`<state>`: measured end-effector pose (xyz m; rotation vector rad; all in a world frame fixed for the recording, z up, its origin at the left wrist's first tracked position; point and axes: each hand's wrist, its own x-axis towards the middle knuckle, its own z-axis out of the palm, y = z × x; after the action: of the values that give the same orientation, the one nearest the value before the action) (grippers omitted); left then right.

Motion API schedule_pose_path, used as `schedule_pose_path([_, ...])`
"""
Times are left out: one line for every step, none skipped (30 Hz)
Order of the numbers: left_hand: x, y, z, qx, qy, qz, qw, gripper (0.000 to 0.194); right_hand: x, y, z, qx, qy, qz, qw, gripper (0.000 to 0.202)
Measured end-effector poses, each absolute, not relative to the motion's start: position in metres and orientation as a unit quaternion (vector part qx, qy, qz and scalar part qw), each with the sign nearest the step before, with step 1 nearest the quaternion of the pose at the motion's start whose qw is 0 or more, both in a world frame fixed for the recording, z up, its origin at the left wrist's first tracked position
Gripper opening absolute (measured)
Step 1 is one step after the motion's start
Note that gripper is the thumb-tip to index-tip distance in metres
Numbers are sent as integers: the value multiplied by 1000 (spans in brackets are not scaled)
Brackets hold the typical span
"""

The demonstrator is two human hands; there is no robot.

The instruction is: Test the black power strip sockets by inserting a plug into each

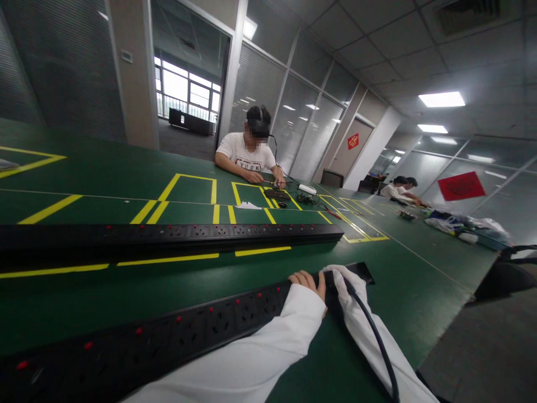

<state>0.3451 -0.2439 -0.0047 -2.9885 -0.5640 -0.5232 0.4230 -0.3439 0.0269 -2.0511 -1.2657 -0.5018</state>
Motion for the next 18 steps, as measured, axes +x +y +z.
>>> schedule_pose_path([345, -244, -5, -968, -183, -169, 29, 61, 425, -341, 28, -783, -488, -192, 334, 25])
schedule_pose_path([345, -244, -4, -968, -182, -169, 30, 62, 428, -338, 28, -780, -492, -191, 335, 24])
schedule_pose_path([344, -244, -4, -968, -182, -168, 31, 62, 431, -335, 29, -778, -497, -191, 335, 24])
schedule_pose_path([344, -243, -4, -969, -181, -168, 31, 64, 433, -333, 30, -776, -499, -191, 335, 23])
schedule_pose_path([344, -243, -4, -969, -179, -167, 32, 66, 434, -332, 30, -775, -500, -191, 335, 23])
schedule_pose_path([344, -243, -4, -969, -178, -166, 33, 68, 433, -332, 30, -776, -500, -190, 334, 23])
schedule_pose_path([344, -243, -4, -970, -176, -166, 33, 69, 432, -334, 30, -777, -499, -189, 333, 24])
schedule_pose_path([344, -243, -4, -970, -176, -165, 33, 71, 429, -337, 30, -779, -498, -187, 332, 24])
schedule_pose_path([344, -243, -4, -970, -176, -165, 34, 71, 426, -341, 30, -781, -497, -186, 330, 25])
schedule_pose_path([344, -243, -4, -970, -176, -164, 34, 71, 423, -344, 30, -782, -496, -184, 329, 25])
schedule_pose_path([344, -244, -4, -970, -176, -163, 35, 71, 421, -347, 30, -784, -495, -183, 328, 26])
schedule_pose_path([344, -244, -4, -970, -176, -163, 35, 71, 419, -350, 30, -785, -494, -183, 327, 26])
schedule_pose_path([344, -244, -4, -970, -176, -163, 35, 71, 419, -351, 30, -785, -493, -184, 326, 26])
schedule_pose_path([344, -244, -4, -970, -176, -164, 36, 71, 419, -350, 30, -785, -493, -186, 325, 27])
schedule_pose_path([344, -244, -4, -970, -175, -164, 36, 71, 421, -349, 29, -785, -493, -188, 325, 28])
schedule_pose_path([344, -244, -4, -970, -175, -165, 36, 71, 425, -347, 29, -784, -493, -191, 324, 29])
schedule_pose_path([344, -244, -4, -970, -176, -166, 37, 70, 428, -344, 28, -783, -495, -194, 324, 30])
schedule_pose_path([344, -244, -4, -969, -176, -167, 37, 69, 432, -340, 28, -779, -496, -199, 327, 31])
